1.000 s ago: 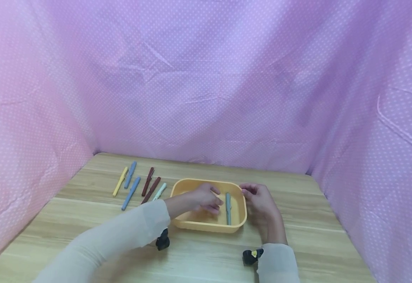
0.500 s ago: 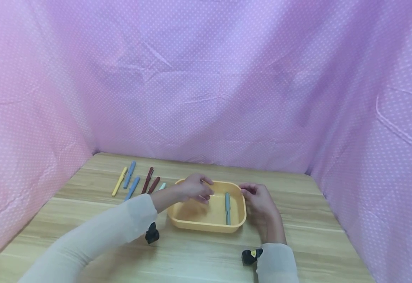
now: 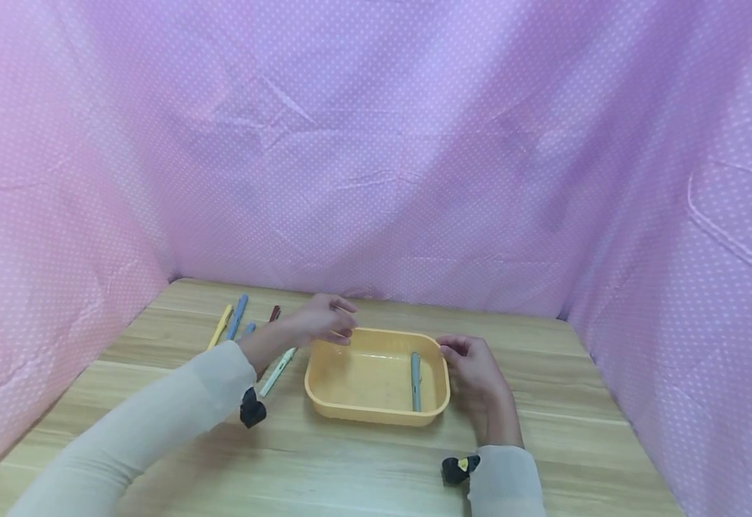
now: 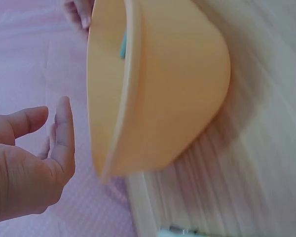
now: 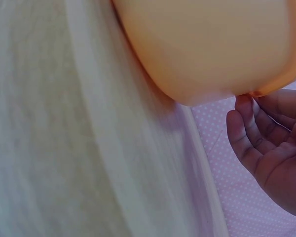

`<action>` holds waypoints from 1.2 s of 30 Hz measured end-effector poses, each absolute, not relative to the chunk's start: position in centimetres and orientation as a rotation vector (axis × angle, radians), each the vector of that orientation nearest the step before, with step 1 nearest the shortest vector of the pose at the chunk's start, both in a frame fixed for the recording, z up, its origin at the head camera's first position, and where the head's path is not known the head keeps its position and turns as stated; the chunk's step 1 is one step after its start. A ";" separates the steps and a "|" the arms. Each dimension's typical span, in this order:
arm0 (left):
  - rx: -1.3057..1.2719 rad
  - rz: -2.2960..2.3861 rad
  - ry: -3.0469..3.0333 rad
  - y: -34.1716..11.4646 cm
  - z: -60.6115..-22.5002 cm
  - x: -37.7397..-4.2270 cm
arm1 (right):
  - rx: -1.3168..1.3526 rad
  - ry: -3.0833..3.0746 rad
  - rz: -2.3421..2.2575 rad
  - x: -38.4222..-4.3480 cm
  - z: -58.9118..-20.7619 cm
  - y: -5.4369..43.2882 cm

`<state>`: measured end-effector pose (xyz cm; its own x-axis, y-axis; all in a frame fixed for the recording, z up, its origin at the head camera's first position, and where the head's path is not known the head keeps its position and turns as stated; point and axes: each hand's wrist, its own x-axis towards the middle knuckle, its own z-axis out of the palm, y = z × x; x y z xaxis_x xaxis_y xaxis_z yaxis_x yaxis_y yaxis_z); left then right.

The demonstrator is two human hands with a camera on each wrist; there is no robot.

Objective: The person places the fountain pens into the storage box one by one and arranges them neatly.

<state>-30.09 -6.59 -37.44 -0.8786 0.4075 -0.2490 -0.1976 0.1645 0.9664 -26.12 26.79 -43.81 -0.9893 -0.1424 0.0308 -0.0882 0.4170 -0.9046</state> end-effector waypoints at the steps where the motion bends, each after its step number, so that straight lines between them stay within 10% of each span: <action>1: 0.190 1.774 1.994 -7.0 -37.4 -30.3 | -0.210 2.600 -1.659 -26.1 -43.8 26.8; 36: -0.222 1.923 2.073 -18.3 -38.1 -33.1 | -0.168 2.604 -1.638 -26.1 -43.8 26.7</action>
